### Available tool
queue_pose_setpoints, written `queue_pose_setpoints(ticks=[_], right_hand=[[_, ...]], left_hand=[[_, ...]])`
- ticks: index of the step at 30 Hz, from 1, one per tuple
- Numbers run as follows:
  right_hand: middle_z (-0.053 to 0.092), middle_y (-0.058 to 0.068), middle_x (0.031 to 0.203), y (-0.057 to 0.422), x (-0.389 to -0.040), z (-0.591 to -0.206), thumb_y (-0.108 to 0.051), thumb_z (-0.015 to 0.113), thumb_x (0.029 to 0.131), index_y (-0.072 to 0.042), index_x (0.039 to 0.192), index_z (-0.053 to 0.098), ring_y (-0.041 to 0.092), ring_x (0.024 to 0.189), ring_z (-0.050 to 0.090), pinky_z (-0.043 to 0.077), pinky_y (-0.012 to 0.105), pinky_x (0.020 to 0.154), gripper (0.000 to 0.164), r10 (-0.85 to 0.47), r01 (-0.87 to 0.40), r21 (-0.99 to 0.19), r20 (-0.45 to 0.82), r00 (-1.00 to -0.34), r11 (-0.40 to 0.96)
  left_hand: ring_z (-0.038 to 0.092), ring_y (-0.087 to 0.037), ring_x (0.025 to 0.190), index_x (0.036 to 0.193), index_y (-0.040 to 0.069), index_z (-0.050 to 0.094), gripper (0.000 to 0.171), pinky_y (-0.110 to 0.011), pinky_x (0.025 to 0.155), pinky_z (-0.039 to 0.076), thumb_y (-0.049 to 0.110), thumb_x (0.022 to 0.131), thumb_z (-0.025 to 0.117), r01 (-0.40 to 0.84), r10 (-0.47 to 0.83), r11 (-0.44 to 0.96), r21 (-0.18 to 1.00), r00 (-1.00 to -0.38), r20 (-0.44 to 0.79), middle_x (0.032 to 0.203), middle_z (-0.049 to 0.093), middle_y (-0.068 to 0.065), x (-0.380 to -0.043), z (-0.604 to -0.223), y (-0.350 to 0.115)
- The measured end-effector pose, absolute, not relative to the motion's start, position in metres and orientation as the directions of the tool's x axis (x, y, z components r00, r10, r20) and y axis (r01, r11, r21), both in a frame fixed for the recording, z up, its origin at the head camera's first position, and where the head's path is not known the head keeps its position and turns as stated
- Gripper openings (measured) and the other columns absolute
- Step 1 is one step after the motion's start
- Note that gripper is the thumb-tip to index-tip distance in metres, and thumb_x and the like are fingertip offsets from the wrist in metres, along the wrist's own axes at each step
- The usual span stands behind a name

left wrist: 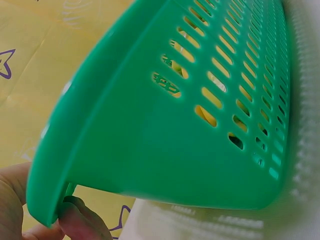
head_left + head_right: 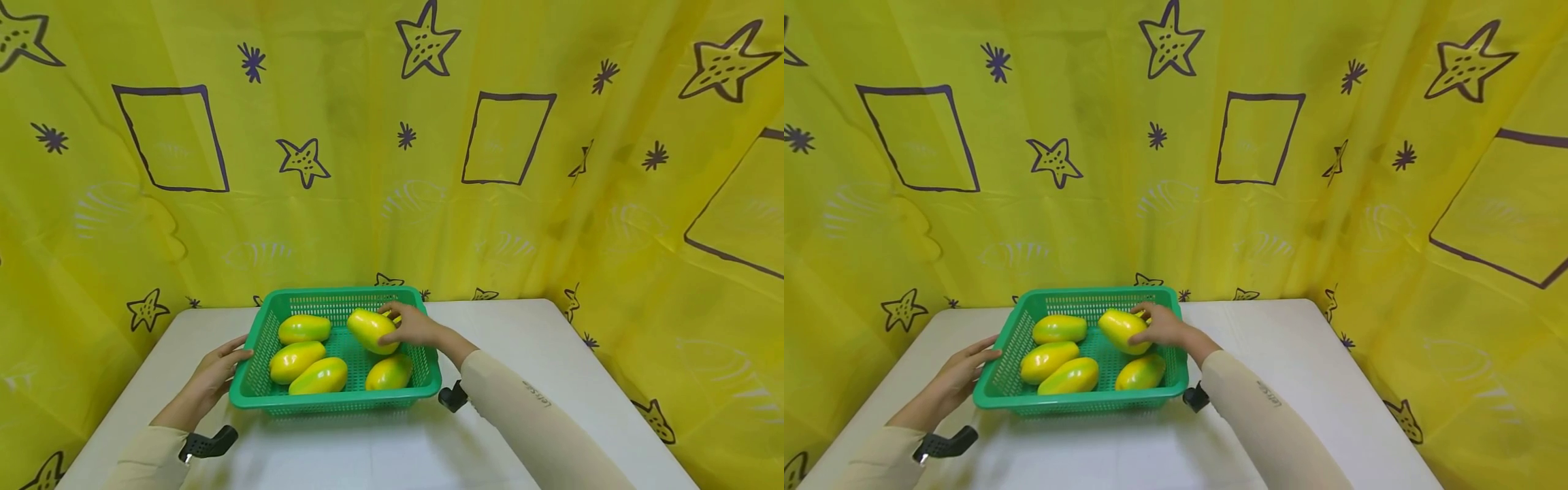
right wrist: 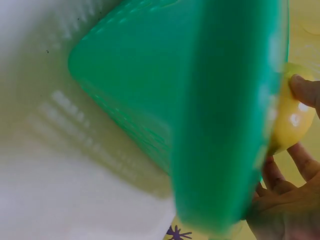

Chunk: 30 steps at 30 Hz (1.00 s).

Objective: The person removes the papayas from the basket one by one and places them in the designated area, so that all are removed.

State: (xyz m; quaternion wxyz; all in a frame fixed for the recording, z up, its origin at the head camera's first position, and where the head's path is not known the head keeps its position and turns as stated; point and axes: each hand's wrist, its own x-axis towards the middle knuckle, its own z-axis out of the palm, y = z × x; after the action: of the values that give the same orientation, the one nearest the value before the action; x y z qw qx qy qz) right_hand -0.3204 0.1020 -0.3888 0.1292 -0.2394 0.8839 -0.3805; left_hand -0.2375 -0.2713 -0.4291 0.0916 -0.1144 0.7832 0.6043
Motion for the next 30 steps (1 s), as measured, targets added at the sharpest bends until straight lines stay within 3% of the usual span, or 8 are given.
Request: queue_pose_setpoints(ticks=[12, 30], right_hand=[[0.051, 0.021, 0.136, 0.108, -0.323, -0.382, -0.023, 0.077, 0.083, -0.008, 0.142, 0.047, 0.026, 0.106, 0.061, 0.056, 0.045, 0.087, 0.069, -0.512, -0.232, -0.785, -0.123, -0.85, 0.574], [0.049, 0.022, 0.134, 0.119, -0.33, -0.366, -0.02, 0.075, 0.085, -0.007, 0.143, 0.042, 0.026, 0.093, 0.062, 0.055, 0.05, 0.088, 0.068, -0.511, -0.119, -0.838, -0.206, -0.835, 0.533]], left_hand=[[0.046, -0.04, 0.13, 0.157, 0.003, 0.017, 0.069, -0.036, 0.091, 0.054, 0.032, 0.102, 0.05, -0.285, -0.07, 0.249, 0.926, -0.958, -0.277, 0.154, 0.028, -0.03, -0.237, -0.43, -0.272], [0.039, -0.046, 0.135, 0.157, 0.005, 0.016, 0.069, -0.038, 0.094, 0.053, 0.031, 0.103, 0.049, -0.288, -0.068, 0.24, 0.927, -0.957, -0.281, 0.155, 0.025, -0.029, -0.239, -0.431, -0.272]])
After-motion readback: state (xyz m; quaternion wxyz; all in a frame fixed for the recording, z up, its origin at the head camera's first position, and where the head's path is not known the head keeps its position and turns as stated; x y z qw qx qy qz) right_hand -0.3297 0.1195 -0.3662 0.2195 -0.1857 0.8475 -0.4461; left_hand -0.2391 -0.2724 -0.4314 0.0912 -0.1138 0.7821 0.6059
